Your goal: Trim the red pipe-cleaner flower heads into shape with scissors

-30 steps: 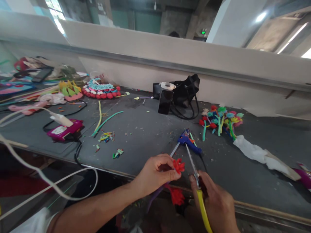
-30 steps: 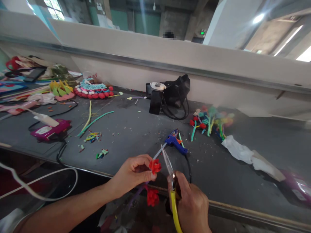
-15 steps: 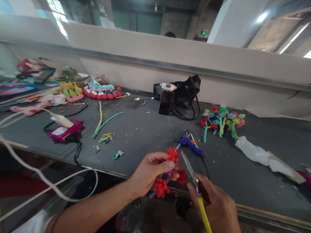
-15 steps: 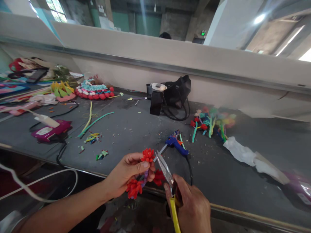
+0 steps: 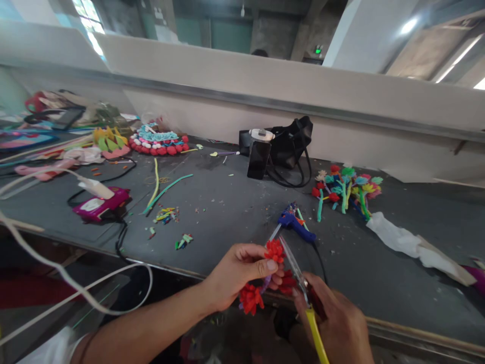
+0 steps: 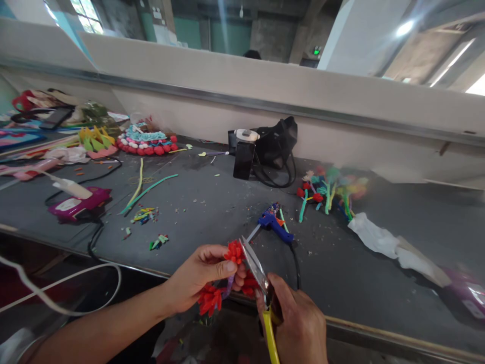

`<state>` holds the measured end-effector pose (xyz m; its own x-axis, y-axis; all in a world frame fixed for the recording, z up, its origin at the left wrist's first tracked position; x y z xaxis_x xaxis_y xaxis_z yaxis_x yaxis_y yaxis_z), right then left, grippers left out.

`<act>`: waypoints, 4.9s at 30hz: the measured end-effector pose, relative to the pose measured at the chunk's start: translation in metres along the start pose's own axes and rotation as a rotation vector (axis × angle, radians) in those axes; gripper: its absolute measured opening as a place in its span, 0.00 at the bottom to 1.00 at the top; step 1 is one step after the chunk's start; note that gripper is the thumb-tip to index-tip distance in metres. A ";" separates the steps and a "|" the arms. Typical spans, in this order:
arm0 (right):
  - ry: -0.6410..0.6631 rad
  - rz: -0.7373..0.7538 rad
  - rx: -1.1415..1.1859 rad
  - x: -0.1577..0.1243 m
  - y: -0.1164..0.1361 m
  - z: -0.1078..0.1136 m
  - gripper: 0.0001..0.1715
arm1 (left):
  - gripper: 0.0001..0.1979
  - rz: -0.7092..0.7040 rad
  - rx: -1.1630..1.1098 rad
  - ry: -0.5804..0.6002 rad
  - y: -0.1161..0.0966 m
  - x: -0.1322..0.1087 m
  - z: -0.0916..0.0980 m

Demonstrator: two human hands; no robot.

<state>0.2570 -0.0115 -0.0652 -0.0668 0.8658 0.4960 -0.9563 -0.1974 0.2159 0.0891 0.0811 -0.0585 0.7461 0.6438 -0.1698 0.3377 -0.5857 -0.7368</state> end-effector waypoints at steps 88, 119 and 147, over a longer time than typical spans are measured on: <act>-0.051 0.059 -0.189 -0.008 -0.003 0.006 0.17 | 0.11 -0.170 0.256 -0.073 -0.011 0.004 0.006; 0.003 0.045 -0.159 -0.014 -0.008 0.002 0.18 | 0.12 -0.193 0.361 -0.054 -0.007 0.004 0.006; -0.026 -0.078 0.042 -0.004 -0.012 0.004 0.19 | 0.13 -0.097 0.114 -0.064 -0.011 0.003 0.008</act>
<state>0.2703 -0.0143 -0.0661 0.0153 0.8672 0.4977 -0.9455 -0.1495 0.2894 0.0836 0.0933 -0.0563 0.6738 0.7268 -0.1333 0.3361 -0.4621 -0.8207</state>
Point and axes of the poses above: each hand's wrist, its own x-axis towards the middle knuckle, its own z-axis out of the back of the hand, y = z × x, the point moved 4 cm from there along x, towards the middle knuckle, and after that the axes turned 6 degrees about y, right-handed, at the moved point
